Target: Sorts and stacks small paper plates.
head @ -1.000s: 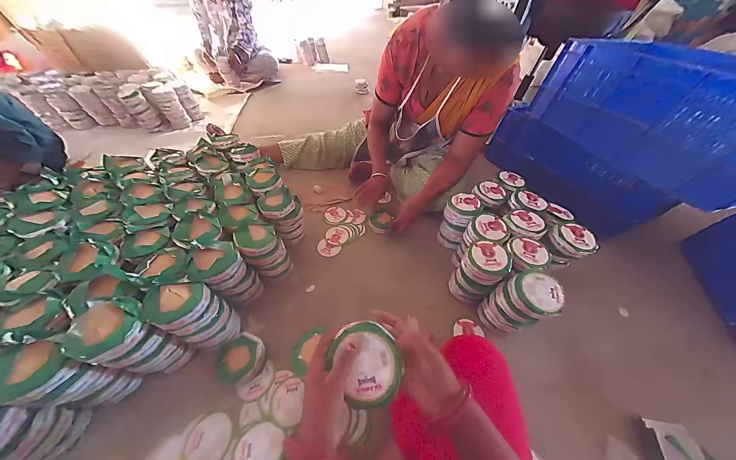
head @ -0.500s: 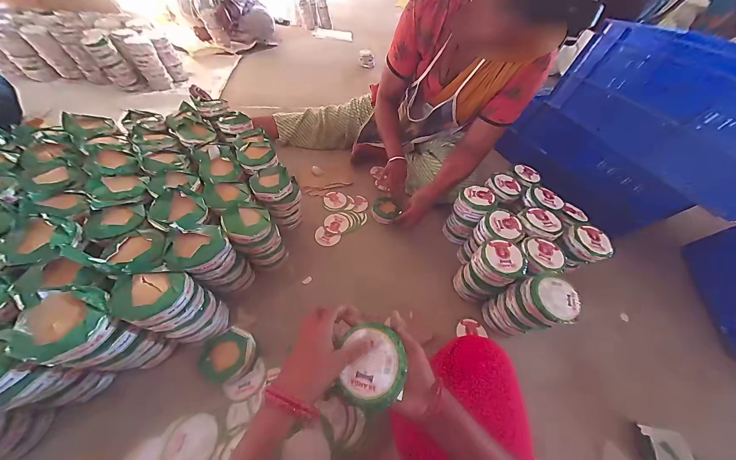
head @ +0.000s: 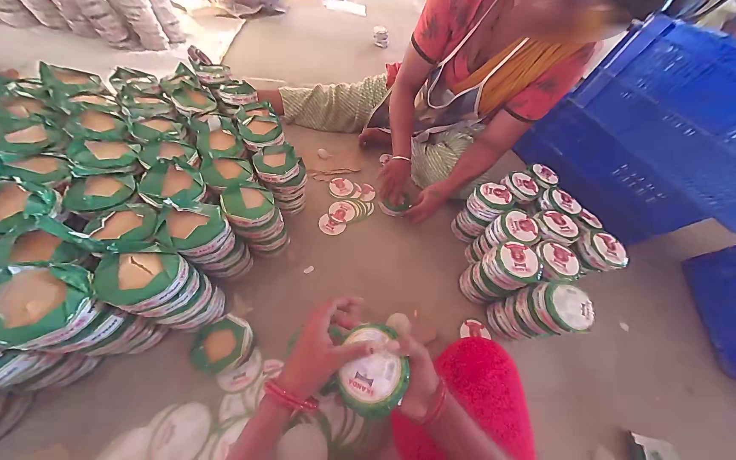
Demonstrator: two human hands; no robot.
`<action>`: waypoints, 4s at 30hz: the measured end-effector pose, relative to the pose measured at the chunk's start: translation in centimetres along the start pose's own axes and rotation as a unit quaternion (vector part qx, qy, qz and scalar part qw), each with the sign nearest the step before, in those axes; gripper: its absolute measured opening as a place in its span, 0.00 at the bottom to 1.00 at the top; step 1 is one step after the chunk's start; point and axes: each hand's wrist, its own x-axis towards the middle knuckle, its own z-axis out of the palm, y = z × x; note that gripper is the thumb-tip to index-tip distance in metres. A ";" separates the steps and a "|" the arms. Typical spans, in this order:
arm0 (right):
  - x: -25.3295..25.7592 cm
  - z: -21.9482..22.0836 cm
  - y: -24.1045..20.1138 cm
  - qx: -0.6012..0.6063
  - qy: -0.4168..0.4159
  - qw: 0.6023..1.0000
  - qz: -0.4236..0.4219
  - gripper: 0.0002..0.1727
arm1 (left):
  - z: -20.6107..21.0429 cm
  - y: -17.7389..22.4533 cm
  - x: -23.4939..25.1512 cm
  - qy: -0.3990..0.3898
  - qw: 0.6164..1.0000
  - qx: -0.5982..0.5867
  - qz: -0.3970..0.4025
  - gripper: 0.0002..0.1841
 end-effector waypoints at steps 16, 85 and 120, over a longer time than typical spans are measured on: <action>-0.7 -0.8 0.2 -0.011 -0.096 0.995 0.009 0.27 | -1.2 -1.2 -0.3 -0.143 0.977 -0.121 0.106 0.12; 12.9 -11.4 -16.1 -0.880 0.294 0.365 -0.079 0.39 | -6.8 -3.3 -4.3 0.355 0.916 -0.185 -0.041 0.32; 0.0 -3.7 -1.5 -0.918 0.089 0.324 0.210 0.45 | -0.4 -10.0 -5.8 0.127 0.971 0.185 0.082 0.70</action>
